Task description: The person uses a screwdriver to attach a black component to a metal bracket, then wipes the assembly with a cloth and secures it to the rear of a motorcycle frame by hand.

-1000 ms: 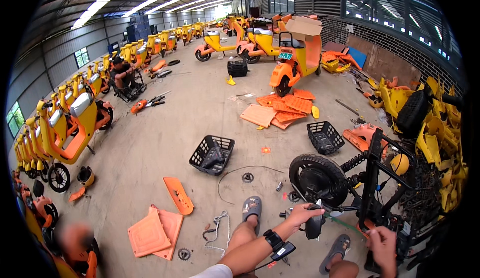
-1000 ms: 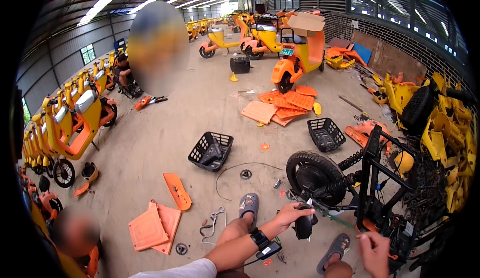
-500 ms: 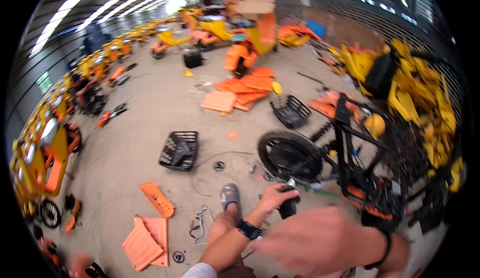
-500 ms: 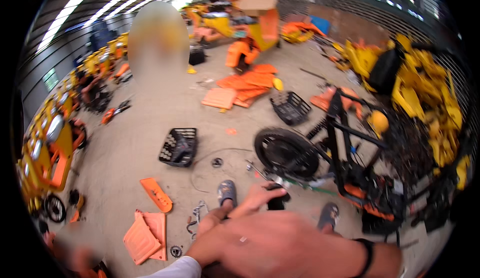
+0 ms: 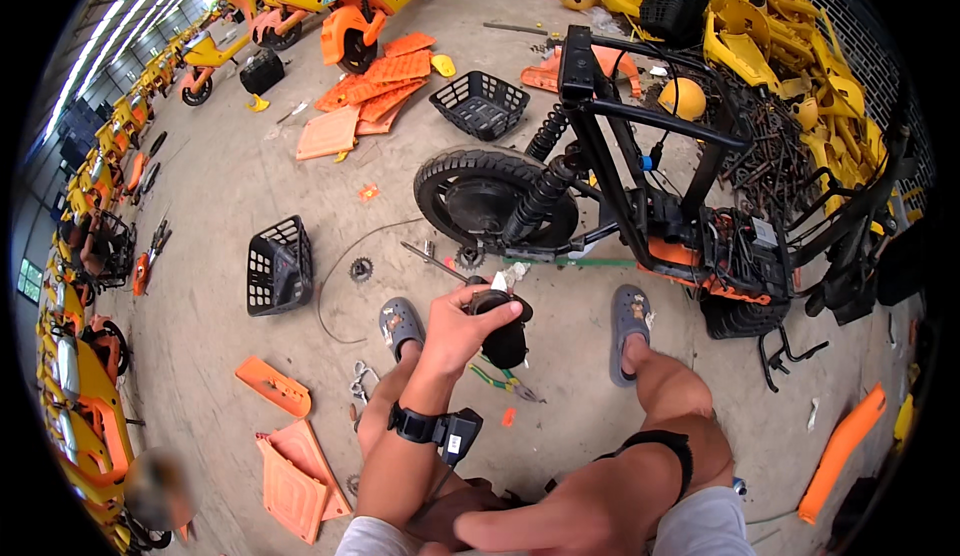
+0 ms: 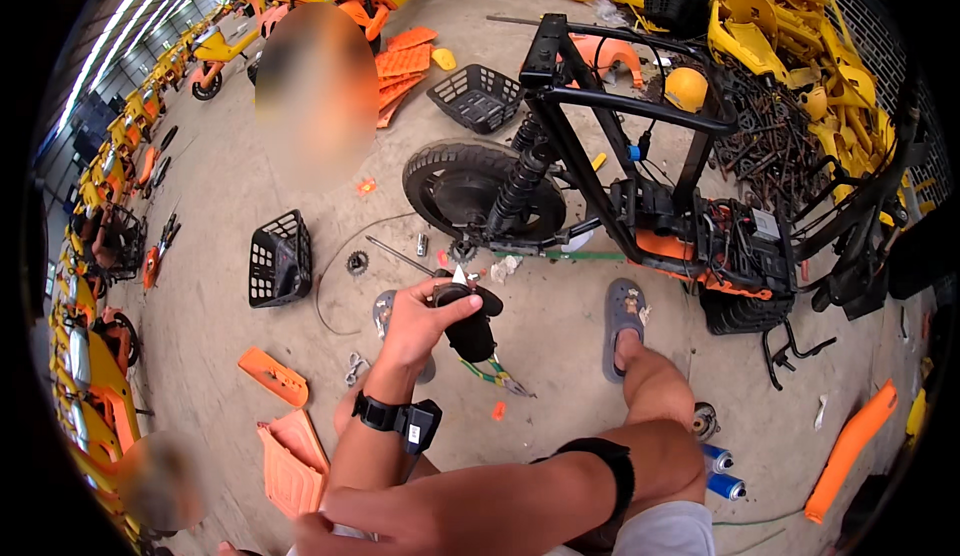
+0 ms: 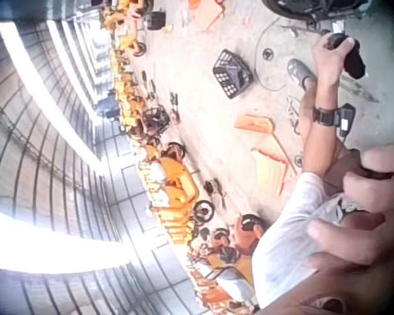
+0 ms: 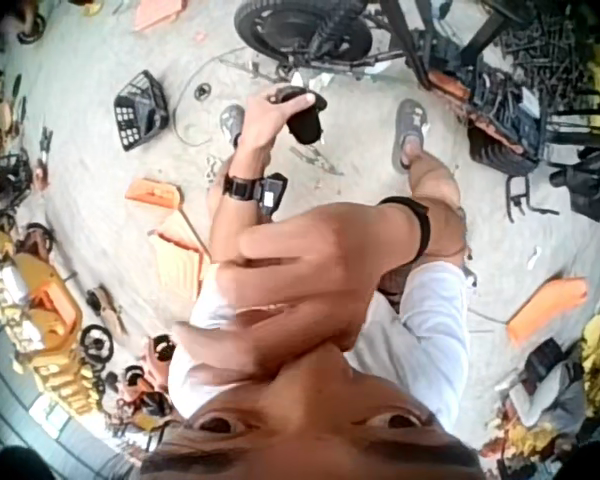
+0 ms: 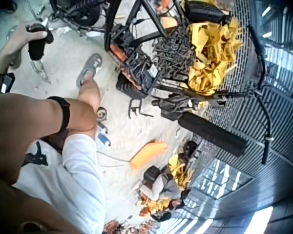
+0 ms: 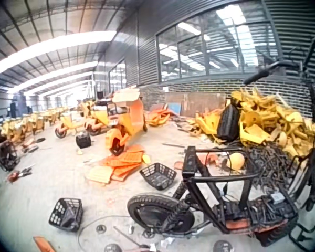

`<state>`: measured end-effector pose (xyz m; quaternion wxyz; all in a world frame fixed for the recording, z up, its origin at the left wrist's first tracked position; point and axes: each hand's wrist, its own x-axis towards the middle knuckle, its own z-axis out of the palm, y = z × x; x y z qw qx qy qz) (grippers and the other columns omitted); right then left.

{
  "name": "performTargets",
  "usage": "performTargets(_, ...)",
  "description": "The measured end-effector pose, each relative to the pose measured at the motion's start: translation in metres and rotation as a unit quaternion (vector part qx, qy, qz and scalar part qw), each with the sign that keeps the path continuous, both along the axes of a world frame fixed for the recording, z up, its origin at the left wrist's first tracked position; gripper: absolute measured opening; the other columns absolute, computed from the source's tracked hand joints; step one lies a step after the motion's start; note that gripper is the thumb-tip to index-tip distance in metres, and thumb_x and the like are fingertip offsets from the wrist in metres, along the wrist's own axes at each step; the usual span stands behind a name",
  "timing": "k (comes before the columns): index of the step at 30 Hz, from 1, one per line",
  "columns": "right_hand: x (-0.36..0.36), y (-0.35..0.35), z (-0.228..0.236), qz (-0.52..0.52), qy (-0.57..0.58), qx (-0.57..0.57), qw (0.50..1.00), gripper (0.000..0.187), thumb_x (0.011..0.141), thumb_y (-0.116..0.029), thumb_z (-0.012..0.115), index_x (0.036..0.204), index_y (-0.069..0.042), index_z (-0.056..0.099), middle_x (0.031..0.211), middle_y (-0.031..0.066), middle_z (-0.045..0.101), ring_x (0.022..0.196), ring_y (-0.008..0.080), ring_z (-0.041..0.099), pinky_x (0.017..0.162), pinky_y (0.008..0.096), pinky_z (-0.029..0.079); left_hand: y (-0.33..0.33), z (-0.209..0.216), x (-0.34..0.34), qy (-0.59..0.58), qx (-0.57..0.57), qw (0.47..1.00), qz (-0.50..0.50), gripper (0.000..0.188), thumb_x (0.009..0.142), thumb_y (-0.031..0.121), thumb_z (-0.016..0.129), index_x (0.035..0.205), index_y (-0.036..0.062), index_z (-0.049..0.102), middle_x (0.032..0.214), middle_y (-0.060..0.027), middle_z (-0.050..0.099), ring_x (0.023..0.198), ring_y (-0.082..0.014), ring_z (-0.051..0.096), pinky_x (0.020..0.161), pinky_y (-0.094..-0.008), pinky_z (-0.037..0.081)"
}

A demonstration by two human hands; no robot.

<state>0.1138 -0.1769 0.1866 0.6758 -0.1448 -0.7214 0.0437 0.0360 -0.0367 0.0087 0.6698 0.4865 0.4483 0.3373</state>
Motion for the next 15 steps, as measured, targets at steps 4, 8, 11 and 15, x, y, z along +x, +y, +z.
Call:
performTargets(4, 0.043, -0.001, 0.018, -0.020, -0.086, -0.015, 0.996, 0.007, 0.070, -0.002, 0.071, 0.077, -0.001, 0.069, 0.084, 0.0048, 0.067, 0.059, 0.0148, 0.051, 0.047, 0.0242, 0.036, -0.003, -0.007, -0.006, 0.044, 0.032, 0.998, -0.008, 0.028, 0.077, 0.010, 0.082, 0.100, -0.0003, 0.070, 0.088, -0.0035, 0.070, 0.080, -0.0093, 0.063, 0.074, -0.0246, 0.050)
performTargets(8, 0.050, -0.005, 0.005, -0.085, -0.044, 0.018, 0.995, 0.014, 0.067, -0.002, 0.072, 0.080, 0.002, 0.070, 0.078, 0.0072, 0.065, 0.058, 0.0154, 0.054, 0.046, 0.0246, 0.036, -0.004, -0.014, 0.003, 0.031, 0.067, 0.997, -0.022, 0.031, 0.076, 0.011, 0.082, 0.102, -0.0006, 0.071, 0.090, -0.0029, 0.068, 0.081, -0.0108, 0.063, 0.074, -0.0254, 0.050)
performTargets(11, 0.045, 0.002, 0.007, -0.069, 0.013, -0.008, 0.998, 0.015, 0.068, -0.003, 0.071, 0.081, 0.004, 0.069, 0.078, 0.0090, 0.064, 0.060, 0.0163, 0.056, 0.047, 0.0251, 0.037, -0.004, -0.012, 0.003, 0.068, 0.029, 0.997, -0.029, 0.029, 0.077, 0.009, 0.081, 0.102, -0.0013, 0.070, 0.092, -0.0049, 0.069, 0.081, -0.0112, 0.064, 0.076, -0.0262, 0.051)
performTargets(15, 0.041, 0.010, -0.004, -0.071, 0.028, 0.027, 0.997, 0.018, 0.071, -0.006, 0.067, 0.084, 0.006, 0.069, 0.083, 0.0122, 0.064, 0.064, 0.0183, 0.056, 0.049, 0.0266, 0.039, -0.005, -0.009, 0.009, 0.058, 0.019, 0.998, -0.024, 0.028, 0.077, 0.006, 0.079, 0.102, -0.0026, 0.069, 0.089, -0.0066, 0.070, 0.082, -0.0132, 0.066, 0.077, -0.0270, 0.052)
